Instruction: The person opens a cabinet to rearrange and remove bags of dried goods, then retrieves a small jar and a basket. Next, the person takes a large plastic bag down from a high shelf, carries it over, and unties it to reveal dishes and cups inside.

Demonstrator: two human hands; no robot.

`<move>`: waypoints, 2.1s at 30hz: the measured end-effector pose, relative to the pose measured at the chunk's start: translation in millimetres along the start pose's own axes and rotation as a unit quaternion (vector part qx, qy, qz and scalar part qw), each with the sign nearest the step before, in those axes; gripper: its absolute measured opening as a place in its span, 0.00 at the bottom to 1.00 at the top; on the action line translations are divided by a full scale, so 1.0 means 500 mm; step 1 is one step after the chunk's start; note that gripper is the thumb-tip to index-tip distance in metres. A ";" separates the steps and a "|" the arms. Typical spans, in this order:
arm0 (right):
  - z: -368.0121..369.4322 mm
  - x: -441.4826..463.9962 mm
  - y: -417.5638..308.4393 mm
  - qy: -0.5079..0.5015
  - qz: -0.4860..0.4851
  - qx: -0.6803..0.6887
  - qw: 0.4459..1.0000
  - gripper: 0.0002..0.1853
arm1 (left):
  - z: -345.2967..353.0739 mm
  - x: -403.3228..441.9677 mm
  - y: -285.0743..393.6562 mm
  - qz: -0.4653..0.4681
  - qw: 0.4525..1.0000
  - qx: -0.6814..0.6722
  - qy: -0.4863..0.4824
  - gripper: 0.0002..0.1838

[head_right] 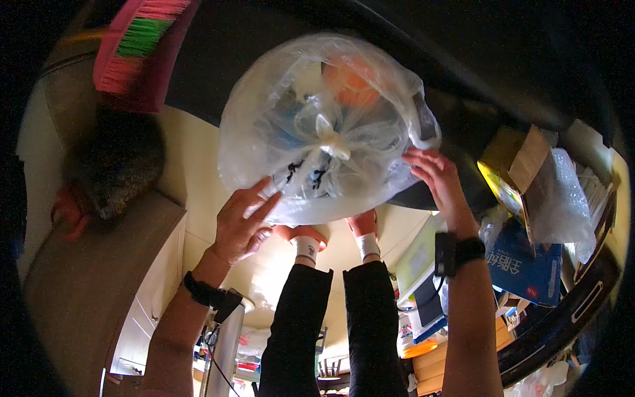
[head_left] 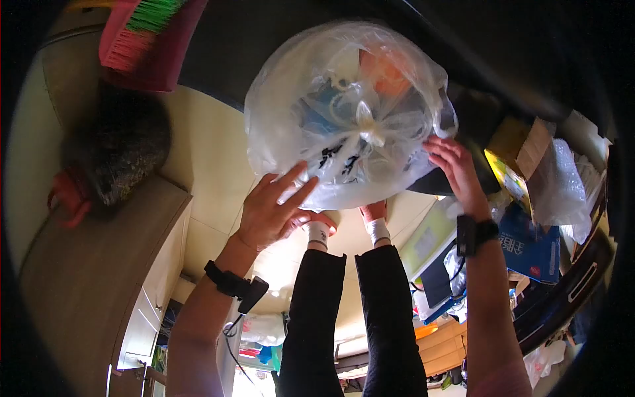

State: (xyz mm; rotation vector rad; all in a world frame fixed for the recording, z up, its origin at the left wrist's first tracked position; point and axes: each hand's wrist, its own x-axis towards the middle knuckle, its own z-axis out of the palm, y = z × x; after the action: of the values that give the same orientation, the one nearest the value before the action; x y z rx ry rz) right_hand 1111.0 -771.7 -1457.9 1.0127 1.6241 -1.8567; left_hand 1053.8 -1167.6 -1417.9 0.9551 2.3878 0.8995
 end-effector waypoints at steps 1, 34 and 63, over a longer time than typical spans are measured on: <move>-0.014 0.018 0.005 0.004 0.007 0.049 0.999 0.15 | 0.007 -0.010 0.005 -0.058 0.997 -0.036 0.046 0.26; 0.313 -0.124 -0.306 0.010 -0.331 -0.111 0.937 0.06 | 0.077 0.202 0.103 -0.205 0.943 0.070 0.252 0.11; 0.192 -0.084 -0.201 0.051 -0.454 -0.524 0.719 0.10 | -0.017 0.250 0.108 -0.103 0.976 0.153 0.115 0.14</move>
State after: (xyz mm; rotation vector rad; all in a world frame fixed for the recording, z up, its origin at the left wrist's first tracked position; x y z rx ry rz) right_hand 1039.6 -851.3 -1359.4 -0.2856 2.9673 -0.8188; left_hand 988.6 -1051.0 -1390.9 0.7195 2.8215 0.6024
